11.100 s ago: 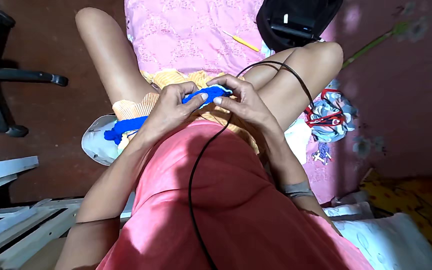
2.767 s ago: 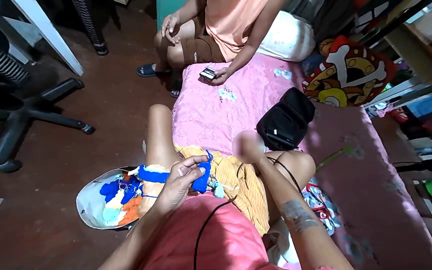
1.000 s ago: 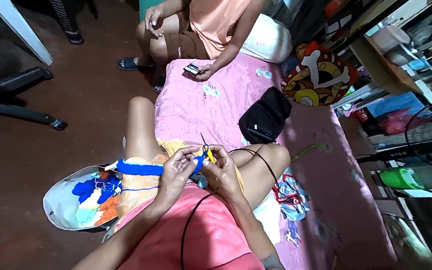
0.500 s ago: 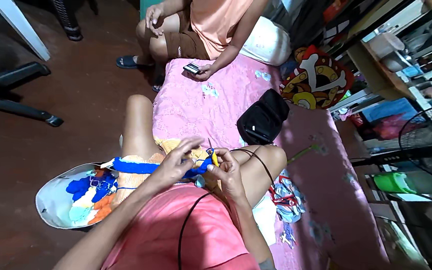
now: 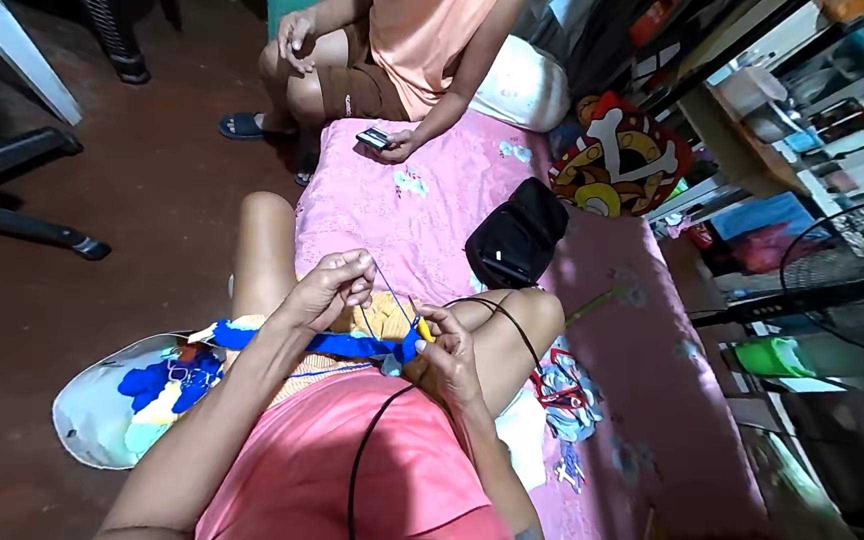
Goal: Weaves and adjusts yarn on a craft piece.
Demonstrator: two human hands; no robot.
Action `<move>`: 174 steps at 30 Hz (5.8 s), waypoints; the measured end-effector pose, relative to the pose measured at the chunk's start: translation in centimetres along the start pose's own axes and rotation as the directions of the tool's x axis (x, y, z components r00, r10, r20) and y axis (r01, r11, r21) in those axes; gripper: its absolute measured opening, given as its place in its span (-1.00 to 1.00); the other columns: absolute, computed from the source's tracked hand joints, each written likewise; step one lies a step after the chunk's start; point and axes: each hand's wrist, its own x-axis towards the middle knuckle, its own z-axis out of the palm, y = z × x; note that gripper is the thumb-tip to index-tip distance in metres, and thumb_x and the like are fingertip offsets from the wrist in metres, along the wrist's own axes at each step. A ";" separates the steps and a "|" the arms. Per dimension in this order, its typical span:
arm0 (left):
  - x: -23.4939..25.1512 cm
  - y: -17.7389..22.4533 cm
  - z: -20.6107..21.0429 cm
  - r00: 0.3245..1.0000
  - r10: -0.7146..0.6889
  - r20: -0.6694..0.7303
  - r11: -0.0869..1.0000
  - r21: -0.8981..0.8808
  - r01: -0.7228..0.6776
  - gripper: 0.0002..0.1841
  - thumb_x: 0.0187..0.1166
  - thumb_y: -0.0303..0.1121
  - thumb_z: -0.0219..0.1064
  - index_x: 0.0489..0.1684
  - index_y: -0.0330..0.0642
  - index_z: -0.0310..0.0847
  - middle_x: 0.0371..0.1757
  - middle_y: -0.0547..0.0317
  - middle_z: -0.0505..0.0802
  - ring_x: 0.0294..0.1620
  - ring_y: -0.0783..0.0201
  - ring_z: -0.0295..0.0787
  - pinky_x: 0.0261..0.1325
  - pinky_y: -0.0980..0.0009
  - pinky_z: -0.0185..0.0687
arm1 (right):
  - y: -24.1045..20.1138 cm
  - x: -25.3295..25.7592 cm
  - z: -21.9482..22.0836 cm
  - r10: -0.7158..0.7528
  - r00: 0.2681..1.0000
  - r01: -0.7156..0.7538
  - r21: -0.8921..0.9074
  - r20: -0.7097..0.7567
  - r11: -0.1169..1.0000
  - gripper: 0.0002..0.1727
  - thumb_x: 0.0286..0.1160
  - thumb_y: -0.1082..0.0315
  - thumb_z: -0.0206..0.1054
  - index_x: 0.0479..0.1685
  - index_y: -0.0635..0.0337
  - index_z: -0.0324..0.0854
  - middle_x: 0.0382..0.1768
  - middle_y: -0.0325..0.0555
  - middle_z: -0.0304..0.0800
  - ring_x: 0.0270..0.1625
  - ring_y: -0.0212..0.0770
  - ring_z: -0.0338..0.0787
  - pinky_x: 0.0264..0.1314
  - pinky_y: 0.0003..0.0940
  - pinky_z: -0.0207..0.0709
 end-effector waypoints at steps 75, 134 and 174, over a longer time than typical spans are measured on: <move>1.6 2.3 3.1 0.929 -0.302 0.213 0.697 0.714 0.063 -0.74 0.72 -0.39 0.13 -0.49 -0.06 0.55 -0.67 0.49 0.49 -0.67 0.65 0.32 -0.57 0.70 0.23 | -2.6 -0.9 -2.0 -0.197 0.974 0.214 -0.711 0.107 0.670 -0.72 0.61 0.44 0.21 0.09 0.32 0.78 0.01 -0.05 0.91 0.03 -0.33 0.88 0.10 -0.33 0.74; -3.0 -2.8 4.7 0.996 0.088 -0.023 0.990 0.116 -0.085 -0.49 0.62 -0.01 0.32 0.47 -0.04 0.62 0.07 0.21 0.87 -0.03 0.36 0.83 0.05 0.43 0.76 | -1.3 -1.2 1.9 -0.002 0.983 -0.017 -0.102 -0.183 0.995 -0.73 0.48 0.61 0.25 0.15 0.42 0.51 -0.16 -0.12 0.75 -0.47 -0.50 0.68 -0.52 -0.63 0.57; -4.3 -2.3 8.3 0.908 0.410 -0.083 0.797 0.517 -0.312 -0.13 0.38 -0.66 0.34 0.81 -0.40 -0.02 -0.05 0.21 0.85 -0.15 0.43 0.82 -0.13 0.60 0.75 | -2.0 0.9 -0.2 0.005 0.994 -0.033 0.245 0.113 0.969 -0.59 0.41 0.55 0.38 0.30 0.29 0.64 0.11 -0.13 0.81 -0.38 -0.58 0.64 -0.45 -0.67 0.47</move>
